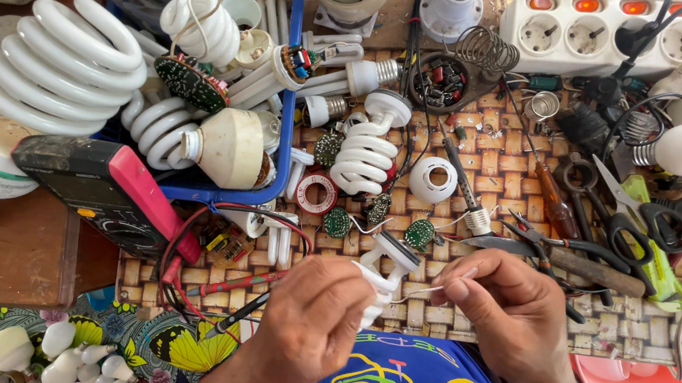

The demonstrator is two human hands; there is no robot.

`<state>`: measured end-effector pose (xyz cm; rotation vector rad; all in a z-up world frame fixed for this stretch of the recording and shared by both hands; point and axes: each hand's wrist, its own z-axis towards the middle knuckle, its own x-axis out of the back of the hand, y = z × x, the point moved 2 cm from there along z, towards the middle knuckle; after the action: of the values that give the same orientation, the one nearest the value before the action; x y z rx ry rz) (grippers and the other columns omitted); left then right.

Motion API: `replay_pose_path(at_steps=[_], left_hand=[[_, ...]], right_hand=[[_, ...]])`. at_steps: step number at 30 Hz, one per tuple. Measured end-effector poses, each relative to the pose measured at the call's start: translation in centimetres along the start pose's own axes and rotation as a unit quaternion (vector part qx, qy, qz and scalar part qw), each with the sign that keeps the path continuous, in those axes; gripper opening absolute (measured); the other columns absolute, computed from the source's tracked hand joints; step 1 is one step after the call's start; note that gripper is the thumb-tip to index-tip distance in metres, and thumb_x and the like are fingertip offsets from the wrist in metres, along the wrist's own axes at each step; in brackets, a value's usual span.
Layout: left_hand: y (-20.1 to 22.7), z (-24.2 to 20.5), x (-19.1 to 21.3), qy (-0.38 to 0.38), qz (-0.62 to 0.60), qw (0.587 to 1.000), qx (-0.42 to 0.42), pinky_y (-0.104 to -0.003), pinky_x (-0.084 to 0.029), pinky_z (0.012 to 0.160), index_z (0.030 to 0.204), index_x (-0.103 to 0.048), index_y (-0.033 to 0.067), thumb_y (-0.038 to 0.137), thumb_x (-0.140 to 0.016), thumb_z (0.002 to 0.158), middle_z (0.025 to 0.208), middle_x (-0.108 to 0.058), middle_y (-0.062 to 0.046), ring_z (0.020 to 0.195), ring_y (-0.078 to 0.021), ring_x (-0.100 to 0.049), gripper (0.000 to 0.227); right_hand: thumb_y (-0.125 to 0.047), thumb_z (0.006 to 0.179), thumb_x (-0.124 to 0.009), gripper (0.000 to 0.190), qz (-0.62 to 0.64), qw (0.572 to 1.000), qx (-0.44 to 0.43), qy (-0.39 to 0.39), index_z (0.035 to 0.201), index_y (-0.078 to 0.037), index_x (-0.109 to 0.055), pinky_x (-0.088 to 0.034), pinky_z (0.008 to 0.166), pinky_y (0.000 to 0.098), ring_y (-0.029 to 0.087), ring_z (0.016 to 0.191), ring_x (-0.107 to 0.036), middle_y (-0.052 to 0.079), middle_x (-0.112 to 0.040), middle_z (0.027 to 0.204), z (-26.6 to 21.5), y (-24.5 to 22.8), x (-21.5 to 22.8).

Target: The person disassembles a compact fluorescent light bulb, removes the internal circuit board, and then reassembles the bulb using pliers and a screwdriver. The workspace is cluttered with various tools and spare parts.

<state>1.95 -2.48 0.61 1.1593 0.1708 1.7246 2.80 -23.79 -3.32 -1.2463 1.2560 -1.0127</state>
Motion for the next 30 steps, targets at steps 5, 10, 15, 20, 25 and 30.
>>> replay_pose_path(at_steps=[5, 10, 15, 20, 25, 30], left_hand=[[-0.4, 1.4, -0.5, 0.017, 0.010, 0.993, 0.113, -0.040, -0.046, 0.082, 0.100, -0.062, 0.0014, 0.012, -0.051, 0.101, 0.099, -0.063, -0.013, 0.090, -0.0282, -0.062, 0.016], [-0.9, 3.2, -2.8, -0.060, 0.081, 0.984, 0.144, -0.041, -0.044, 0.085, 0.110, -0.061, 0.0062, 0.018, -0.061, 0.097, 0.106, -0.066, -0.009, 0.099, -0.0281, -0.061, 0.018], [-0.7, 4.6, -6.0, -0.141, 0.197, 0.961, 0.135, -0.041, -0.047, 0.081, 0.114, -0.060, 0.0041, 0.042, -0.072, 0.088, 0.108, -0.066, -0.011, 0.098, -0.0281, -0.060, 0.047], [-1.1, 5.0, -8.7, -0.187, 0.297, 0.922, 0.166, -0.042, -0.045, 0.071, 0.100, -0.055, 0.0105, 0.067, -0.077, 0.074, 0.091, -0.060, -0.008, 0.084, -0.0291, -0.056, 0.066], [-1.4, 4.6, -10.2, -0.225, 0.324, 0.900, 0.184, -0.041, -0.048, 0.069, 0.104, -0.059, 0.0125, 0.053, -0.081, 0.076, 0.093, -0.063, -0.006, 0.082, -0.0264, -0.061, 0.054], [-1.6, 4.9, -9.2, -0.230, 0.241, 0.926, 0.178, -0.043, -0.048, 0.067, 0.101, -0.062, 0.0112, 0.031, -0.079, 0.083, 0.088, -0.066, -0.007, 0.080, -0.0281, -0.062, 0.032]], right_hand=[[-0.003, 0.089, -0.067, 0.005, 0.125, 0.992, -0.025, 0.014, 0.086, 0.000, -0.065, -0.057, 0.065, 0.0283, 0.020, 0.067, -0.067, 0.011, -0.065, 0.077, 0.0, 1.6, 0.9], [-0.003, 0.091, -0.065, 0.009, 0.202, 0.977, -0.058, 0.033, 0.083, 0.001, -0.064, -0.052, 0.067, 0.0295, 0.021, 0.070, -0.064, 0.012, -0.063, 0.079, 0.1, 2.6, 2.2], [-0.001, 0.090, -0.065, 0.003, 0.069, 0.993, -0.028, 0.087, 0.089, 0.002, -0.065, -0.054, 0.071, 0.0263, 0.019, 0.073, -0.066, 0.013, -0.067, 0.081, -0.4, 0.9, 3.4], [-0.001, 0.089, -0.070, 0.008, -0.086, 0.983, -0.039, 0.158, 0.096, 0.001, -0.066, -0.056, 0.073, 0.0183, 0.012, 0.079, -0.072, 0.012, -0.074, 0.085, -0.6, 0.1, 4.8], [-0.006, 0.086, -0.076, 0.010, -0.141, 0.976, -0.043, 0.159, 0.094, -0.006, -0.069, -0.044, 0.055, 0.0141, 0.002, 0.062, -0.057, 0.003, -0.073, 0.081, -0.5, -0.5, 5.1], [-0.003, 0.084, -0.076, 0.014, -0.127, 0.981, -0.021, 0.147, 0.096, -0.005, -0.068, -0.052, 0.070, 0.0140, 0.004, 0.079, -0.067, 0.005, -0.075, 0.091, -0.3, -0.3, 5.2]])
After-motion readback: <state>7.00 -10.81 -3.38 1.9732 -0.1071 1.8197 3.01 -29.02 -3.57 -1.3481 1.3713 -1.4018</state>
